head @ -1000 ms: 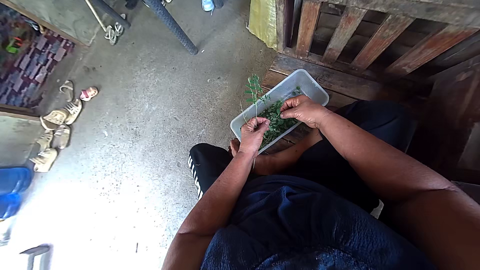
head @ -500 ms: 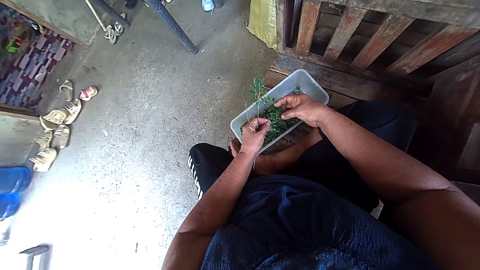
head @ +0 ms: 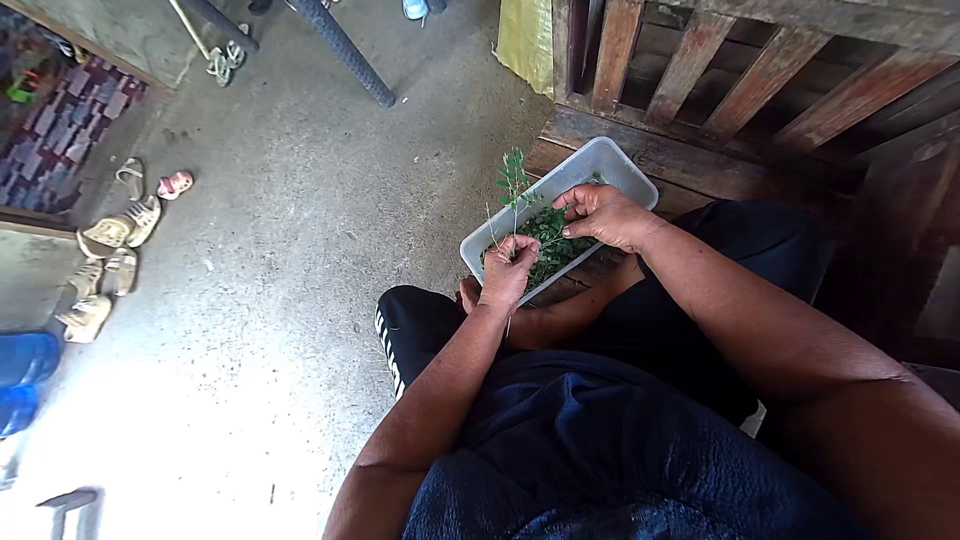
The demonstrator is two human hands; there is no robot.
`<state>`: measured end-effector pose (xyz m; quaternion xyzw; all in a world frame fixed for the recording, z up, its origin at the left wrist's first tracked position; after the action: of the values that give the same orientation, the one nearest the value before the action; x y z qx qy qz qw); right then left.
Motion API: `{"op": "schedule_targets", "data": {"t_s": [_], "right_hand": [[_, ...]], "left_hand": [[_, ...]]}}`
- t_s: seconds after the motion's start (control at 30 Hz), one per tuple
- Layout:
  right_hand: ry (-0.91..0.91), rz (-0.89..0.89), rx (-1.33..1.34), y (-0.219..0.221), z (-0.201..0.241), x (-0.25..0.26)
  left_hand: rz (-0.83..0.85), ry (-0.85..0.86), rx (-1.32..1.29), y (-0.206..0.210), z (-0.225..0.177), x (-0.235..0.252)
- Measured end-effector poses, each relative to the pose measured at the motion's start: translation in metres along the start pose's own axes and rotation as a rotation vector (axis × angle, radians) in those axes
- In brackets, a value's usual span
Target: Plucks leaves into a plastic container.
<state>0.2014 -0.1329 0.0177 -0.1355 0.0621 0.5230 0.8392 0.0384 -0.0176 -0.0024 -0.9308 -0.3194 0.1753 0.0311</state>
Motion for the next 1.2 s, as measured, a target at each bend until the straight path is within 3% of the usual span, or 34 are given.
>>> {"op": "schedule_targets", "data": {"t_s": [0.27, 0.5, 0.7, 0.87, 0.93, 1.03, 1.13, 1.2], "right_hand": [[-0.026, -0.062, 0.011, -0.007, -0.002, 0.001], [-0.060, 0.009, -0.015, -0.010, -0.001, 0.000], [-0.104, 0.105, -0.261, 0.008, 0.000, -0.001], [-0.157, -0.163, -0.048, 0.001, -0.005, 0.003], [-0.195, -0.270, -0.083, -0.007, -0.001, 0.001], [-0.357, -0.303, -0.098, -0.012, 0.005, -0.002], [-0.455, -0.131, -0.002, -0.005, 0.008, -0.004], [-0.375, -0.073, -0.169, 0.001, 0.006, -0.004]], "left_hand": [[0.010, 0.024, 0.043, 0.000, 0.000, 0.000], [0.011, 0.095, 0.079, -0.001, 0.002, 0.000], [0.044, 0.163, 0.153, 0.002, 0.003, 0.001], [0.018, 0.042, 0.080, 0.000, 0.003, 0.001], [-0.023, -0.035, -0.014, -0.002, 0.004, 0.001], [-0.062, -0.086, -0.112, -0.005, 0.004, 0.002], [-0.074, -0.093, -0.147, -0.005, 0.005, 0.002], [-0.065, -0.083, -0.146, -0.006, 0.005, 0.002]]}}
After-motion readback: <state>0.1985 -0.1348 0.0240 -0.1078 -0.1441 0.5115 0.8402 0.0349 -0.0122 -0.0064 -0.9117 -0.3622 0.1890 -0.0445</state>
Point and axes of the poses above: each hand's wrist, its own x-axis towards the middle knuckle, its own y-axis out of the palm, z = x × y, the point moved 2 cm from there along x, towards the middle knuckle, and after that the axes turned 5 degrees about -y, right-handed, at the moved point
